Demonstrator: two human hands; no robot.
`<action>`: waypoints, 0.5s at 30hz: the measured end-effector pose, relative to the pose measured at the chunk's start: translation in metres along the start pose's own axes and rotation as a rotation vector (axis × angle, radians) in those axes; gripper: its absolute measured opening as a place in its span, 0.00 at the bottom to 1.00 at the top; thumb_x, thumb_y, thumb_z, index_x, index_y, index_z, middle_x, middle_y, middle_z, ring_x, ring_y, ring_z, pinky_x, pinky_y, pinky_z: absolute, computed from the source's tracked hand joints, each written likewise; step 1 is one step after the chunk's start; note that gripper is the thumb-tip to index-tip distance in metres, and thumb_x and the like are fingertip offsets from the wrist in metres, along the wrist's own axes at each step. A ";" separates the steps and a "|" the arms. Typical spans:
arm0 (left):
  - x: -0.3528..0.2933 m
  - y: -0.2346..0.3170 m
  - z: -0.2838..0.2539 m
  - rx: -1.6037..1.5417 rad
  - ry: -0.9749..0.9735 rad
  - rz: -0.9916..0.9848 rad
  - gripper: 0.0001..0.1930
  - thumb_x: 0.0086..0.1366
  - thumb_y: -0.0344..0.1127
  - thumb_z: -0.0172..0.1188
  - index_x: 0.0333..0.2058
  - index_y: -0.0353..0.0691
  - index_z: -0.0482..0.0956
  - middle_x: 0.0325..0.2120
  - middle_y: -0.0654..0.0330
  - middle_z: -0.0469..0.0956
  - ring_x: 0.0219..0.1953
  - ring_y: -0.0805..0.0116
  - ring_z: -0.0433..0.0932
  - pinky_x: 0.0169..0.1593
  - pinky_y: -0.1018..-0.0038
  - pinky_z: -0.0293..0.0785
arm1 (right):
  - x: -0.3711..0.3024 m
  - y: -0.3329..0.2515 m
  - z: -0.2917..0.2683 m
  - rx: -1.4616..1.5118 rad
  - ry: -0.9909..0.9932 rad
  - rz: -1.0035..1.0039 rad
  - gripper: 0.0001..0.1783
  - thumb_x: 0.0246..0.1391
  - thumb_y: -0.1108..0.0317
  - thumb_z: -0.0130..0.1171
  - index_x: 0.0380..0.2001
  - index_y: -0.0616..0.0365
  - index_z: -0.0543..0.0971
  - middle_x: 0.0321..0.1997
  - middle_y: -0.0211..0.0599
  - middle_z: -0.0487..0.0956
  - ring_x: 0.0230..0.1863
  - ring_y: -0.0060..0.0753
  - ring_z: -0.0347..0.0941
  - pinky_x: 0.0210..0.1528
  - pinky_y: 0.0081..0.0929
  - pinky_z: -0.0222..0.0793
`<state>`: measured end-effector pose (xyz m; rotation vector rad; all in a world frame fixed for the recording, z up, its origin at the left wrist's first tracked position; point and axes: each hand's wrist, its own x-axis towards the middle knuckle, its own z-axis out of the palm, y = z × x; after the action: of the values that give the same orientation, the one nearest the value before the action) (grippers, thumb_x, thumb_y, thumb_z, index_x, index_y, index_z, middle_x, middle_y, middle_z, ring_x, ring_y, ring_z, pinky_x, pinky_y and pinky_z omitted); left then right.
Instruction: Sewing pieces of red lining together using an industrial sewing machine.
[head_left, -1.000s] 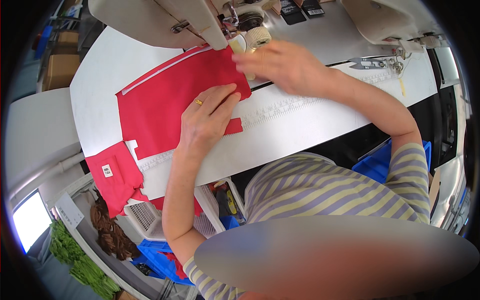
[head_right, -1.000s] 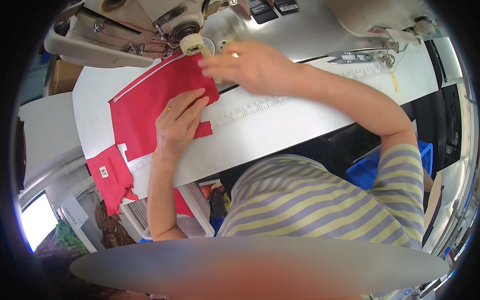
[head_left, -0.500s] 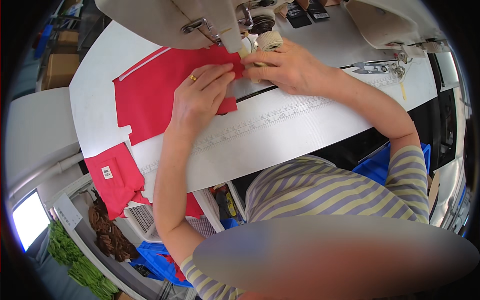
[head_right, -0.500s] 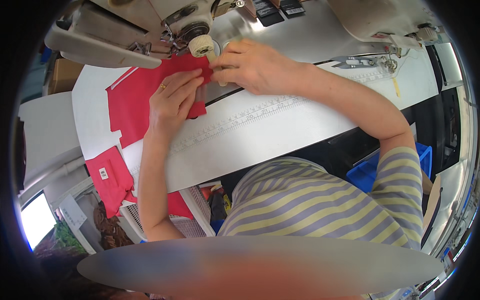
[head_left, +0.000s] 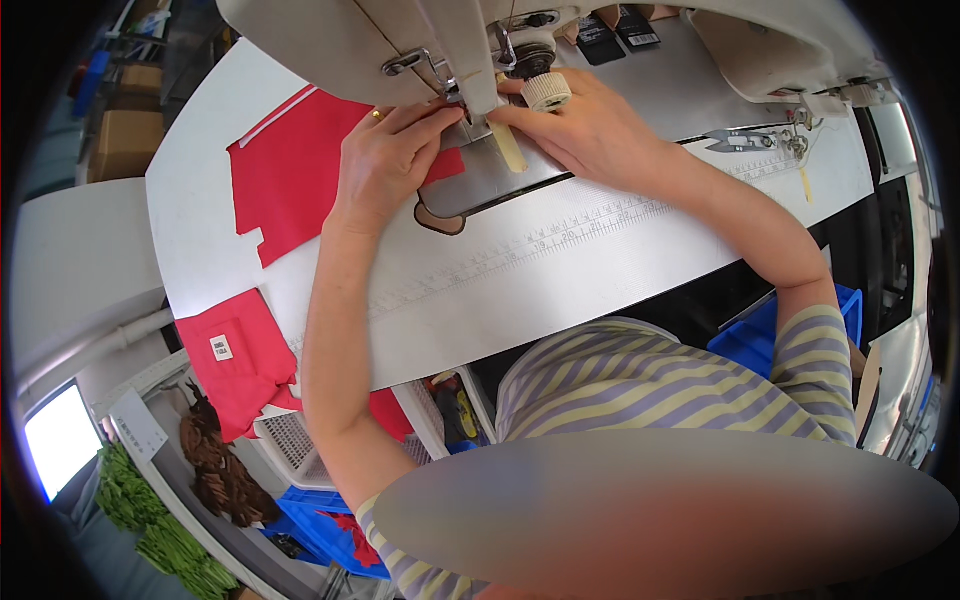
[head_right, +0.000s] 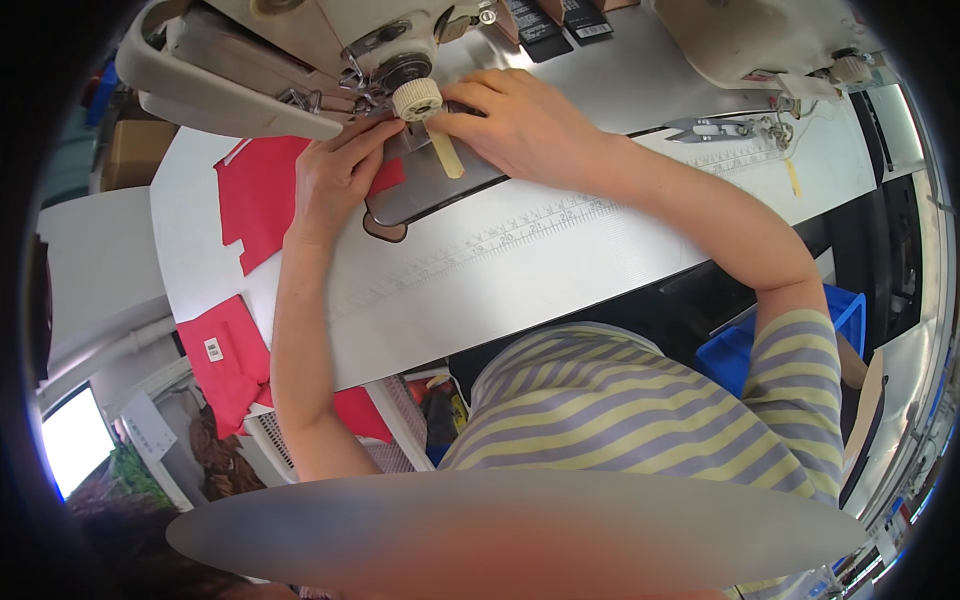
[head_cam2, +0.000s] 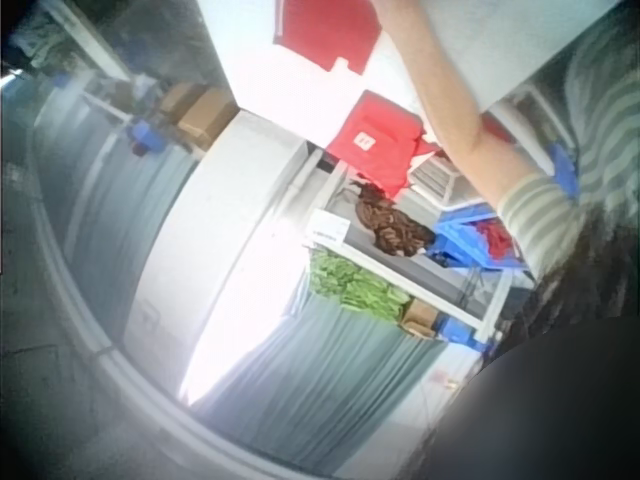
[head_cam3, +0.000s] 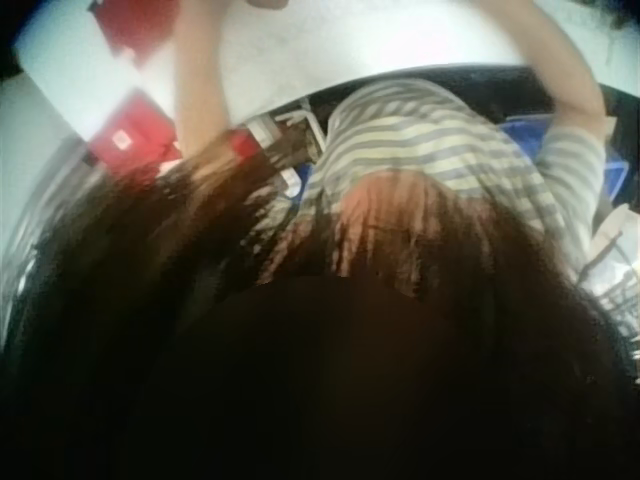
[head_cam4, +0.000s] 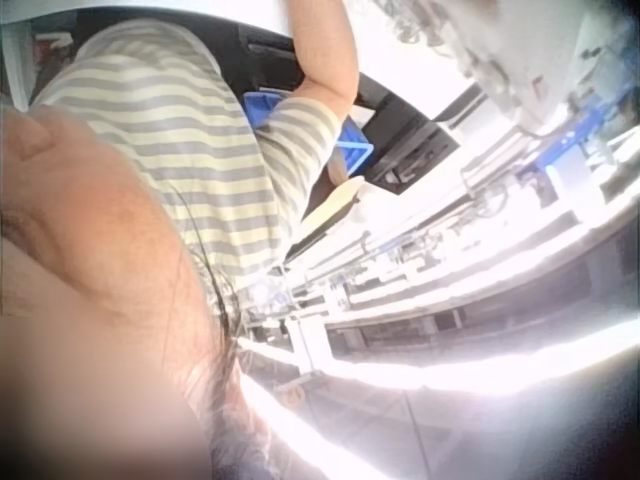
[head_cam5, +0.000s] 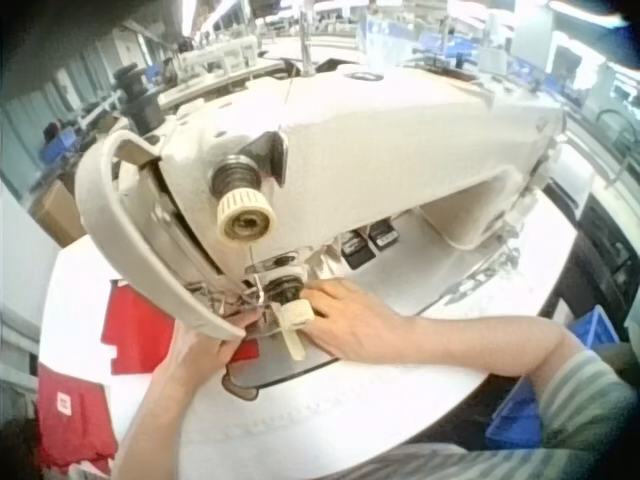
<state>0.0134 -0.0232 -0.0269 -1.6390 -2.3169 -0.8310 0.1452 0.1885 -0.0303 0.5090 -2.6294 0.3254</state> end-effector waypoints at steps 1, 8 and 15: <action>-0.001 0.001 0.001 0.014 0.001 0.027 0.14 0.55 0.25 0.60 0.40 0.47 0.83 0.38 0.61 0.82 0.37 0.61 0.80 0.39 0.71 0.75 | -0.002 0.000 -0.001 -0.001 -0.003 0.024 0.18 0.48 0.69 0.60 0.45 0.49 0.77 0.49 0.35 0.75 0.51 0.39 0.70 0.52 0.36 0.67; -0.004 -0.012 -0.010 -0.182 -0.054 -0.157 0.12 0.59 0.27 0.59 0.42 0.45 0.83 0.38 0.60 0.82 0.35 0.63 0.79 0.42 0.74 0.73 | -0.004 0.006 0.002 0.064 0.038 -0.003 0.17 0.49 0.70 0.60 0.45 0.51 0.77 0.49 0.34 0.76 0.51 0.38 0.70 0.52 0.35 0.68; -0.048 0.001 -0.068 0.215 -0.148 -0.443 0.15 0.61 0.35 0.61 0.47 0.44 0.81 0.50 0.52 0.74 0.52 0.58 0.72 0.52 0.69 0.69 | -0.005 0.007 0.002 0.079 0.068 -0.016 0.14 0.52 0.68 0.60 0.44 0.52 0.78 0.49 0.32 0.76 0.50 0.37 0.71 0.51 0.35 0.68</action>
<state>0.0210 -0.0982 0.0077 -1.1516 -2.8125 -0.5165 0.1459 0.1957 -0.0354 0.5357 -2.5535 0.4358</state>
